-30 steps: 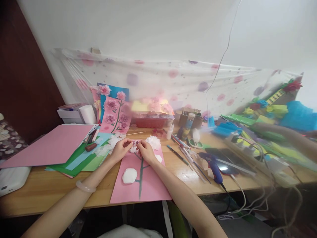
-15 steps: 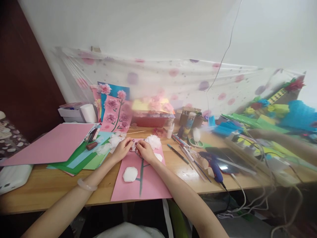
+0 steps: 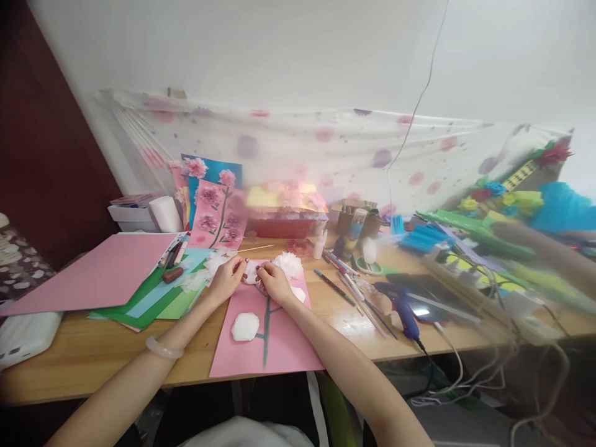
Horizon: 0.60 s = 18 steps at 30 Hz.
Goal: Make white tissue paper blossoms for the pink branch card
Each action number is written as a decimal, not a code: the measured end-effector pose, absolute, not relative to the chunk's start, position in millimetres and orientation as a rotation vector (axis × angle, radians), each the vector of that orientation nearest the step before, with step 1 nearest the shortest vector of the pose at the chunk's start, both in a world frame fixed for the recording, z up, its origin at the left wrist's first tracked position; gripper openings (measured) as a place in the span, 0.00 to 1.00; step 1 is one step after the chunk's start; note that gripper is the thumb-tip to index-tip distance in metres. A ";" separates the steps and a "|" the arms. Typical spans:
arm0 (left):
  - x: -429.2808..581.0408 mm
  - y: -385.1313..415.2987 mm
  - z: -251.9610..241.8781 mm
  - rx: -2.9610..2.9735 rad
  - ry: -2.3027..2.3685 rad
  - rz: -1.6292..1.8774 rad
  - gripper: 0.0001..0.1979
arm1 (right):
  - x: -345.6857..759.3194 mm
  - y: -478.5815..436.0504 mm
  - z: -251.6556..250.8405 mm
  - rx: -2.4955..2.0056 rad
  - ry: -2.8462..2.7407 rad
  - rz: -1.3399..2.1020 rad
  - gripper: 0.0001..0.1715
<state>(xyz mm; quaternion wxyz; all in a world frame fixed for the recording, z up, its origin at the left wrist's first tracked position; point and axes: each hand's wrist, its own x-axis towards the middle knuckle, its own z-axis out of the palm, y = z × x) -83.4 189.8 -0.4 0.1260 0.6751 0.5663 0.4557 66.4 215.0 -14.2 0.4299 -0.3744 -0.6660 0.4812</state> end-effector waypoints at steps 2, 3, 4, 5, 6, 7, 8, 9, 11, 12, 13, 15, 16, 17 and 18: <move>-83.9 190.0 -0.2 1.957 1.677 1.330 0.13 | 66.4 215.6 -14.6 -0.948 -1.658 1.191 0.13; -84.3 190.4 -0.2 1.951 1.691 1.329 0.13 | 66.4 215.9 -14.8 -0.956 -1.656 1.187 0.13; -84.9 190.9 -0.3 1.942 1.705 1.326 0.13 | 66.4 216.1 -15.0 -0.965 -1.655 1.184 0.12; -85.9 191.7 -0.1 1.931 1.719 1.322 0.13 | 66.4 216.5 -15.2 -0.976 -1.654 1.181 0.12; -87.5 192.7 0.2 1.919 1.735 1.319 0.13 | 66.5 216.9 -15.4 -0.988 -1.653 1.178 0.12; -89.9 194.0 1.0 1.903 1.755 1.318 0.13 | 66.6 217.3 -15.6 -0.999 -1.651 1.173 0.12; -93.4 195.6 2.2 1.886 1.781 1.319 0.13 | 66.8 217.8 -15.8 -1.011 -1.650 1.168 0.11; -98.2 197.4 3.8 1.866 1.815 1.322 0.13 | 67.0 218.3 -16.0 -1.021 -1.648 1.161 0.11; -111.7 201.2 7.8 1.822 1.903 1.323 0.13 | 67.3 219.0 -15.9 -1.039 -1.643 1.149 0.10; -120.2 203.0 9.7 1.798 1.959 1.315 0.13 | 67.4 219.0 -15.7 -1.048 -1.641 1.145 0.09; -129.3 204.6 11.4 1.774 2.019 1.299 0.13 | 67.5 218.8 -15.4 -1.056 -1.641 1.144 0.09; -147.5 206.8 13.0 1.720 2.154 1.244 0.11 | 67.8 217.8 -14.2 -1.070 -1.650 1.143 0.09; -155.7 207.4 12.9 1.688 2.225 1.217 0.10 | 68.0 217.1 -13.4 -1.077 -1.659 1.143 0.09; -162.8 207.8 12.3 1.652 2.295 1.197 0.09 | 68.3 216.2 -12.6 -1.085 -1.671 1.141 0.09; -168.6 208.1 11.4 1.615 2.361 1.191 0.09 | 68.8 215.3 -11.8 -1.094 -1.685 1.138 0.09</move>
